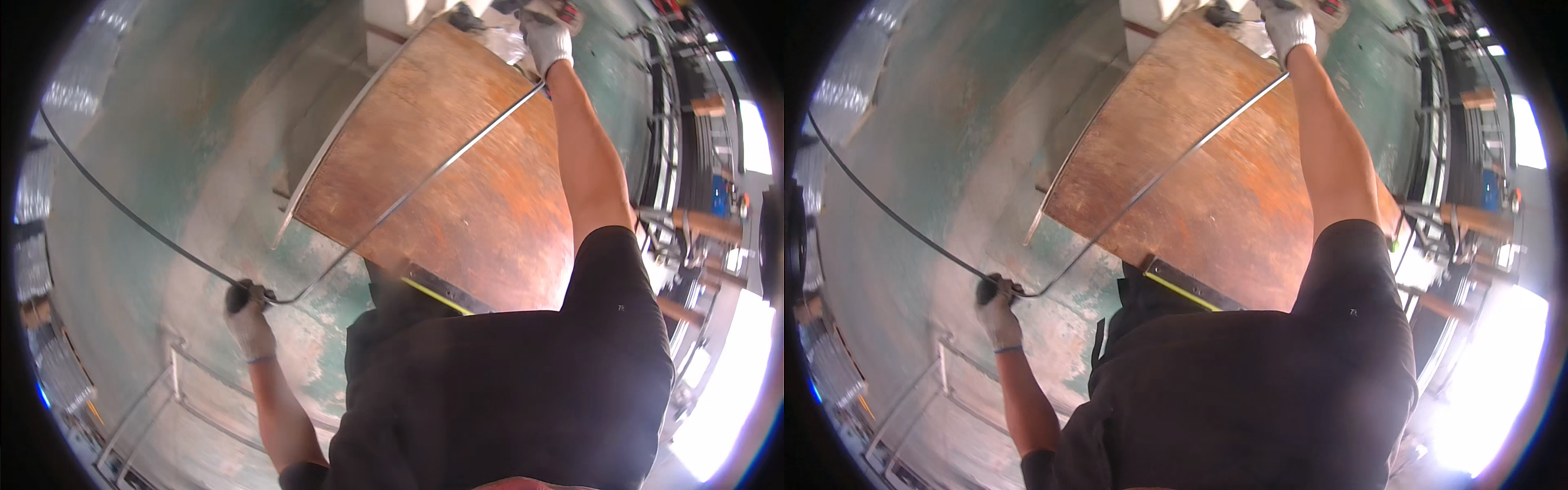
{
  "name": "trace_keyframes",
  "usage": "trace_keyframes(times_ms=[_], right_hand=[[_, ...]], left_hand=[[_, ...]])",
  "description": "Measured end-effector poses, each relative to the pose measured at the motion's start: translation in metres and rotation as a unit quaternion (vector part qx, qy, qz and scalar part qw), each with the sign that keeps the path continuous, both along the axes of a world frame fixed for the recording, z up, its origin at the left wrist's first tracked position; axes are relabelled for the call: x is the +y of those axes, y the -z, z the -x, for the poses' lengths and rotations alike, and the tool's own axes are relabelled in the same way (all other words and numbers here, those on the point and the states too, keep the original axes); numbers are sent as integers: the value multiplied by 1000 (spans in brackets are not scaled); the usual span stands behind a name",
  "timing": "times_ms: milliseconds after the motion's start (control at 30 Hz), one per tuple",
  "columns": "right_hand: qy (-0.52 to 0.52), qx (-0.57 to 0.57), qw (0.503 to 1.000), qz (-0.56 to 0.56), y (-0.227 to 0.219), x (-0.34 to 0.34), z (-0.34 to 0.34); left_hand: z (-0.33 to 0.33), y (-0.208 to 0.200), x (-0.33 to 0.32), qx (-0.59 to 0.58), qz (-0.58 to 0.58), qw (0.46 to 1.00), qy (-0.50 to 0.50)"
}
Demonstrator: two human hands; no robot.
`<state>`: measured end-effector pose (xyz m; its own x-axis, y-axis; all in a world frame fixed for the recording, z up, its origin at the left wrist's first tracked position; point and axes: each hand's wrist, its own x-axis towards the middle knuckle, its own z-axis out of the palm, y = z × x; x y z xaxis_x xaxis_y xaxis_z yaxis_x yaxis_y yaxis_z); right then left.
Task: The person measures a metal rod against a wooden jig, marks it, and then uses a manual bending machine to bend multiple rods into a curved shape. The person repeatedly measures, marks, and bends rods, stacking the finished pieces.
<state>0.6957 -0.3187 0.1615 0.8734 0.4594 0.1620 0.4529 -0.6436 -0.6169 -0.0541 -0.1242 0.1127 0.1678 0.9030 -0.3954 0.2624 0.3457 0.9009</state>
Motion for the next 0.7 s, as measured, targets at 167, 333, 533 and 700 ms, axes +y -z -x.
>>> trace_keyframes(times_ms=[167,333,533,700], right_hand=[[180,99,976,-76,-50,-158,166],[208,41,977,-25,-46,-301,263],[248,84,965,20,-21,-447,300],[274,108,956,8,7,-537,305]], left_hand=[[50,-34,-85,7,4,997,81],[131,7,-165,-19,64,993,97],[126,-24,-267,12,86,987,136],[114,-42,-357,51,73,990,107]])
